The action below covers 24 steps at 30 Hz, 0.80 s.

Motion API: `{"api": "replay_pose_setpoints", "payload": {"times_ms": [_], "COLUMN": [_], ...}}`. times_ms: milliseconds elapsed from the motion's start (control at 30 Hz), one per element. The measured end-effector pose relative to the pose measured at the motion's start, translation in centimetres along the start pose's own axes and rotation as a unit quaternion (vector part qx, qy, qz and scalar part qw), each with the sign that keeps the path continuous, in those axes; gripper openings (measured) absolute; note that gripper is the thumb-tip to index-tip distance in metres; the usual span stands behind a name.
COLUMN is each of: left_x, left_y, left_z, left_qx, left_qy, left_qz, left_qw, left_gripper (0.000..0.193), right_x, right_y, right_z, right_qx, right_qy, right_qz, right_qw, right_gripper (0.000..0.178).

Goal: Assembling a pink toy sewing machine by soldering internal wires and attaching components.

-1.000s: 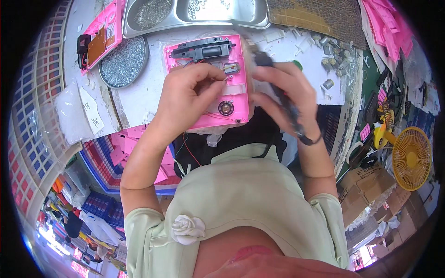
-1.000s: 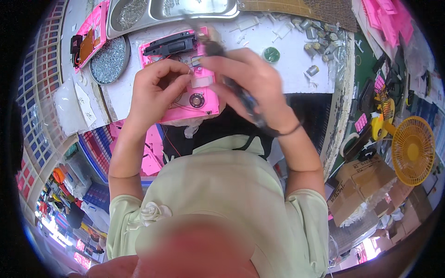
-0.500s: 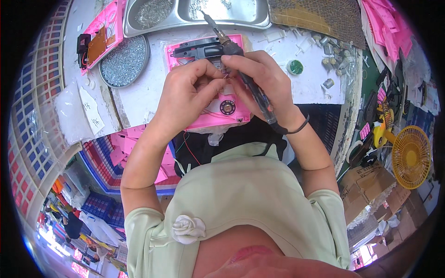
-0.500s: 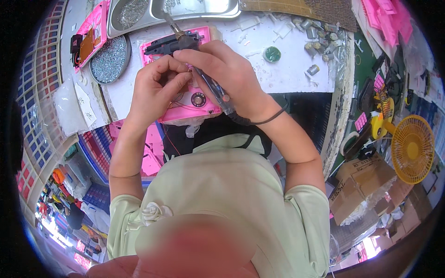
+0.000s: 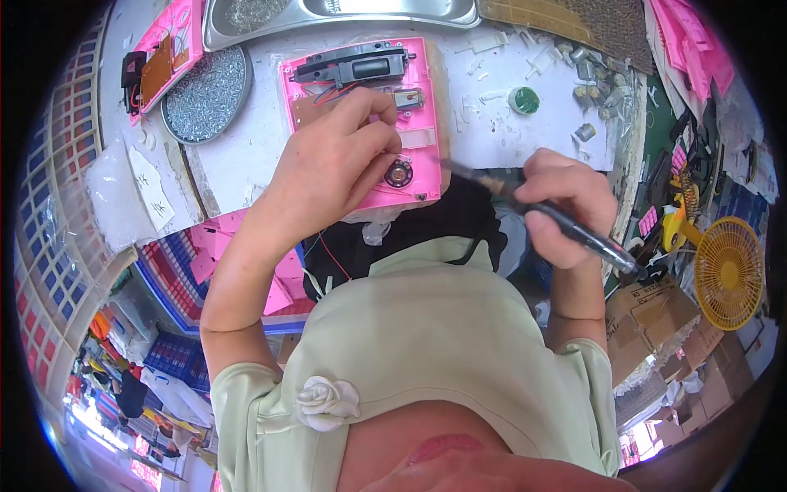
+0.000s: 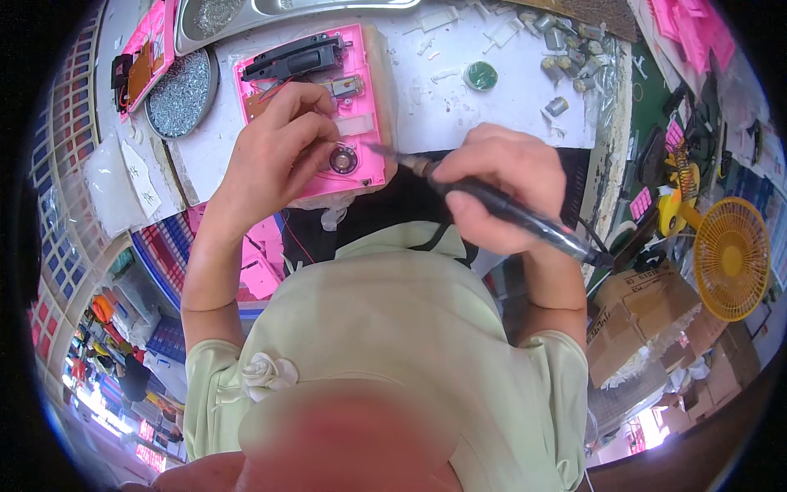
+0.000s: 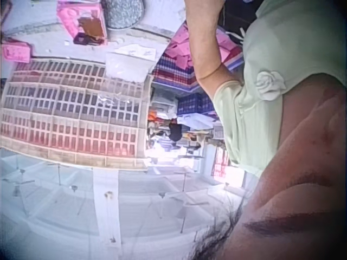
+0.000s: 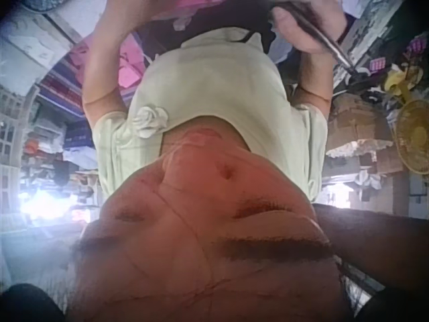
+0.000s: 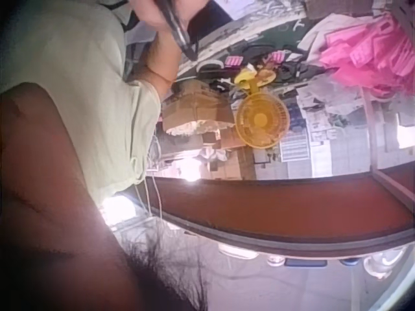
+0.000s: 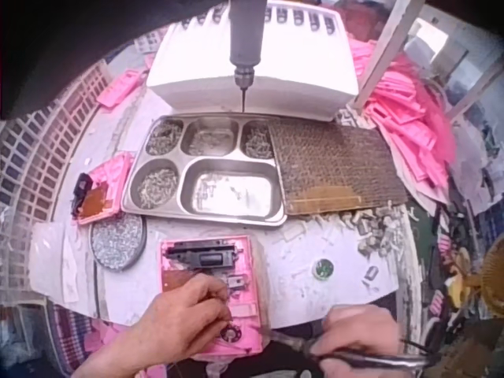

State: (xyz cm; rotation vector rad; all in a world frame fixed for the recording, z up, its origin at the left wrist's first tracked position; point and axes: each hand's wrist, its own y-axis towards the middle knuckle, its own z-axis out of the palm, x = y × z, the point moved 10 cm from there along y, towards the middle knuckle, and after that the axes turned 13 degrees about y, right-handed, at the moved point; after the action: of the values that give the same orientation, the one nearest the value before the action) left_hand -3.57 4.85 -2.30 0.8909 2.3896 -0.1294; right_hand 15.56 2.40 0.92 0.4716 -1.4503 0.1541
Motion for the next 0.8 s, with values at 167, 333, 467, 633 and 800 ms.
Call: {"api": "replay_pose_setpoints", "payload": {"times_ms": [167,333,467,633,800], "left_x": [-0.3,-0.6,-0.8,-0.6,-0.7], "left_y": [-0.1,0.0,0.0,-0.2,-0.2], "left_z": [0.3,-0.1,0.0,0.0,0.0], "left_qx": [0.009,-0.009,-0.014,-0.012,-0.015], "left_qy": [0.028,0.041,0.05,0.053,0.057], "left_qz": [0.018,0.026,0.026,0.025,0.029], "left_qw": [0.999,0.999,0.998,0.998,0.998], "left_gripper": [0.021,0.012,0.012,0.013,0.014], "right_x": [-0.6,-0.9,-1.1,-1.3,-1.2], "right_y": [0.4,1.2,1.3,1.6,1.6], "right_z": [2.3,3.2,3.5,3.7,3.9], "right_qx": [0.059,0.078,0.084,0.096,0.091], "right_qy": [-0.077,-0.085,-0.089,-0.102,-0.103], "right_qz": [-0.035,-0.021,-0.018,-0.016,-0.03], "right_qw": [0.995,0.993,0.992,0.99,0.99], "right_gripper": [0.017,0.028,0.029,0.029,0.029]}}
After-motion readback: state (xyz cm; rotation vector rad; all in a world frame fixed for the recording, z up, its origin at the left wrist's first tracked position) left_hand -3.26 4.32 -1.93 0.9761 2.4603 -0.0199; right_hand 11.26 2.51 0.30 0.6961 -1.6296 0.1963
